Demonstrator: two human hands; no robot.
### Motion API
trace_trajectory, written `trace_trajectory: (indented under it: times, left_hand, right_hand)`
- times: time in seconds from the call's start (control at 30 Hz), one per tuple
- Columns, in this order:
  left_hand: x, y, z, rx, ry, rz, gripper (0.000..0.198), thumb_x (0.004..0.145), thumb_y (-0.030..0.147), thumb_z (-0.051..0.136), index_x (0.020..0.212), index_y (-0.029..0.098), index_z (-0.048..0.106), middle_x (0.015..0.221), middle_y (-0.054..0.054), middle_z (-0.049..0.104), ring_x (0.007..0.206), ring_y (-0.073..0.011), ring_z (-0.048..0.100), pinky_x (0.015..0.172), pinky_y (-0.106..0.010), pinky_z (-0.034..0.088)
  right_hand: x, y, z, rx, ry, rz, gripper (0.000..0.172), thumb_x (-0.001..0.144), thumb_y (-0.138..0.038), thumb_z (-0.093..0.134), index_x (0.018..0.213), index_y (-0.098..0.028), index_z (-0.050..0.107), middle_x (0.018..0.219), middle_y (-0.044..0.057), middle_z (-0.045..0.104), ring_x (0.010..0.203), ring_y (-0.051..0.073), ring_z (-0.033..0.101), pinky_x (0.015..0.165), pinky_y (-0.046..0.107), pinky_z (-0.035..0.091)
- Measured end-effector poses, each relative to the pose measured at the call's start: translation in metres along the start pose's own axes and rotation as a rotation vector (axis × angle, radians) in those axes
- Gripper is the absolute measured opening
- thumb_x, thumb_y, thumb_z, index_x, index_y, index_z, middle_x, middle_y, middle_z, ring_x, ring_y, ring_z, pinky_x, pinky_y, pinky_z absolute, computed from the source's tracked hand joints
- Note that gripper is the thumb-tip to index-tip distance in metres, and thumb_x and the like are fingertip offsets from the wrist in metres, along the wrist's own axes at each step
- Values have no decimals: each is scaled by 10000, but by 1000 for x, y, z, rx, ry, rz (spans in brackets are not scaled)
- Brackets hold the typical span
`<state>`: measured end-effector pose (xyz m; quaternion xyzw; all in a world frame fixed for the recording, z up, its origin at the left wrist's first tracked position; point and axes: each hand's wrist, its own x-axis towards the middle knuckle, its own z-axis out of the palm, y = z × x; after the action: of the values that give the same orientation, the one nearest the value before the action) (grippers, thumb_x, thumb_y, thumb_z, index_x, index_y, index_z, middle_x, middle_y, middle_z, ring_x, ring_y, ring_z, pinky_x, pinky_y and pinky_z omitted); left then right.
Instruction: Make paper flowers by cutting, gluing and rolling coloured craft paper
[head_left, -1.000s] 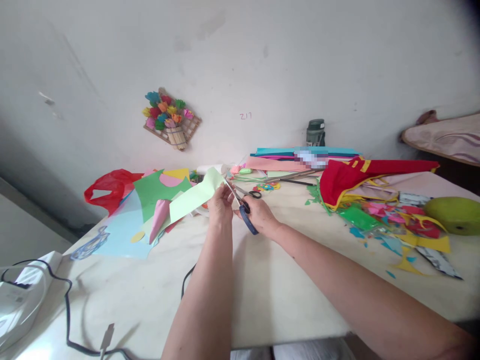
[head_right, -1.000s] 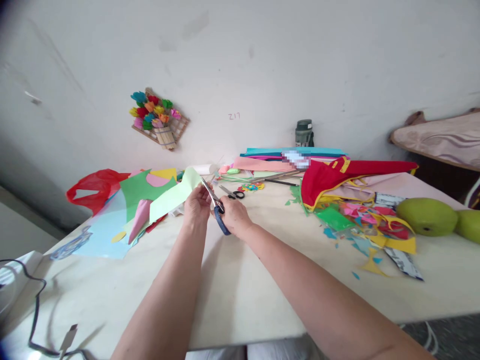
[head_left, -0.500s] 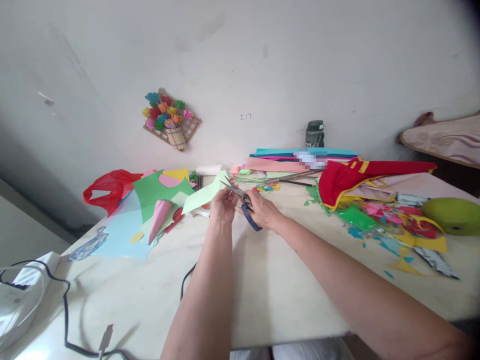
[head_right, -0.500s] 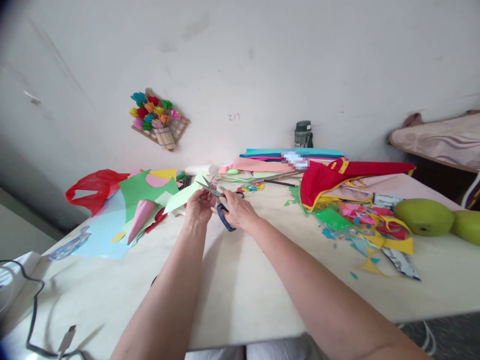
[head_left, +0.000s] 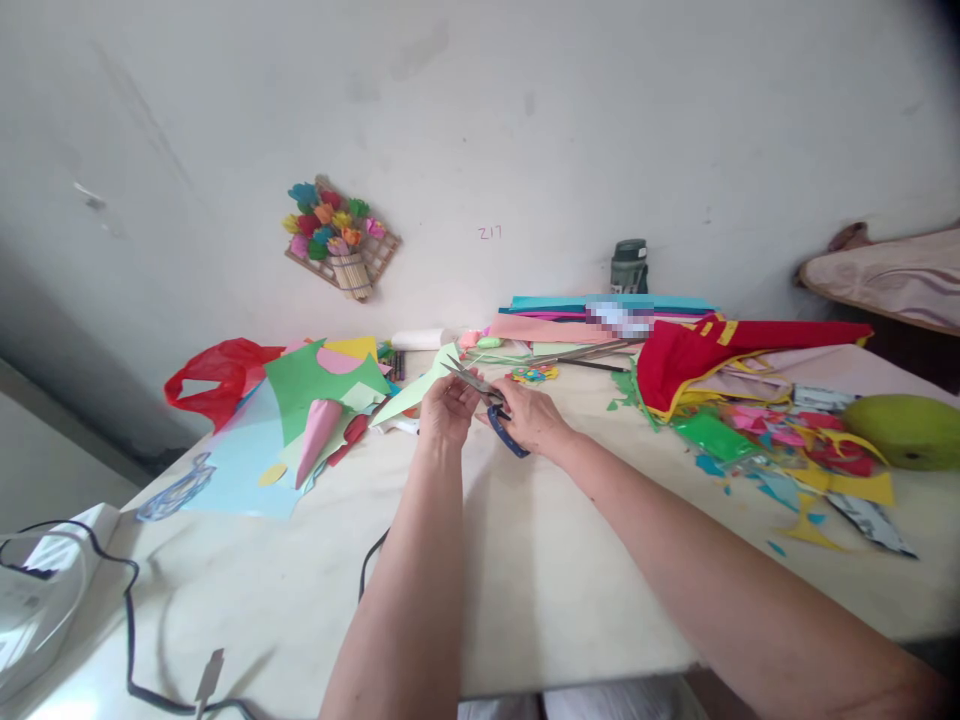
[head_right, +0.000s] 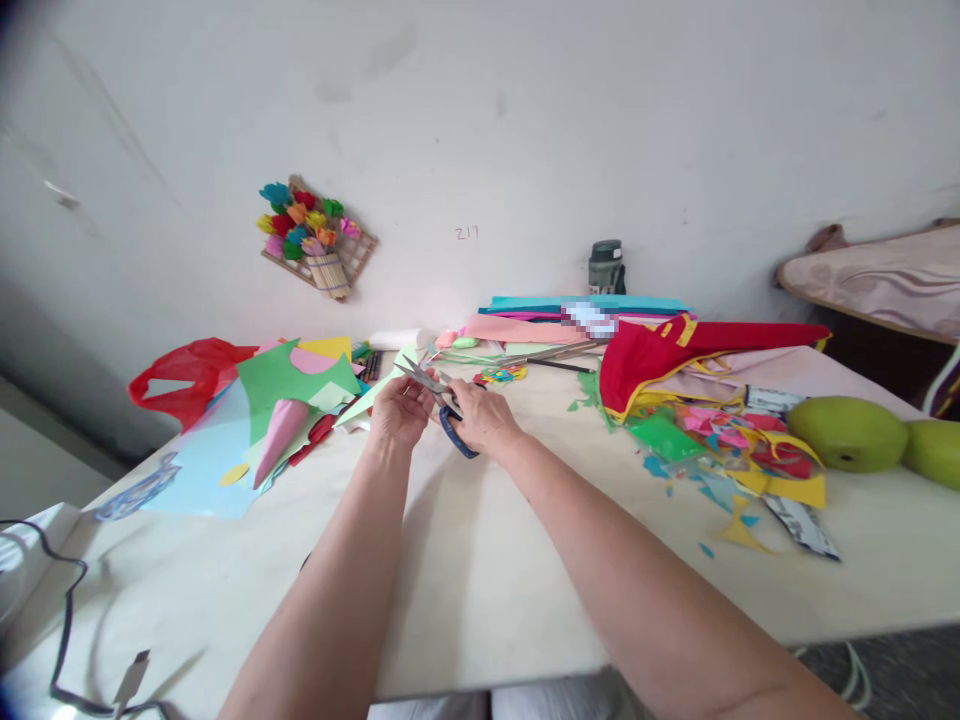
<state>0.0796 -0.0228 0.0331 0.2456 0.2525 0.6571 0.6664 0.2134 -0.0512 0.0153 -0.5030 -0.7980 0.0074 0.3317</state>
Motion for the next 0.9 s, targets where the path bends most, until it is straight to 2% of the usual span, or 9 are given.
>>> trace_trajectory:
  times: [0.27, 0.43, 0.67, 0.9]
  left_hand:
    - [-1, 2, -1, 29, -25, -23, 129, 649, 99, 500, 719, 93, 609, 761, -85, 664, 708, -170, 625, 649, -262, 500]
    - [-1, 0, 0, 50, -42, -39, 161, 640, 96, 478, 725, 80, 614, 755, -98, 661, 742, -177, 620, 669, -280, 492]
    - [-2, -7, 0, 79, -70, -60, 158, 618, 109, 477, 718, 110, 598, 781, -88, 661, 729, -184, 611, 692, -323, 477]
    - [-4, -6, 0, 77, -40, -60, 82, 599, 98, 458, 583, 141, 526, 821, -79, 662, 723, -185, 604, 668, -325, 475]
  right_hand:
    - [-1, 3, -1, -82, 4, -14, 351, 792, -442, 464, 1038, -190, 464, 921, 60, 591, 760, 158, 544, 602, 239, 348]
    - [-3, 1, -2, -83, -8, -13, 390, 786, -444, 478, 1087, -198, 443, 975, 74, 559, 849, 173, 529, 655, 244, 369]
    - [-3, 3, 0, -111, -37, 38, 526, 748, -500, 512, 1180, -220, 404, 987, 90, 530, 898, 203, 509, 693, 270, 378]
    - [-1, 1, 2, -91, -54, 28, 500, 756, -506, 499, 1155, -215, 421, 982, 88, 552, 914, 206, 521, 707, 270, 380]
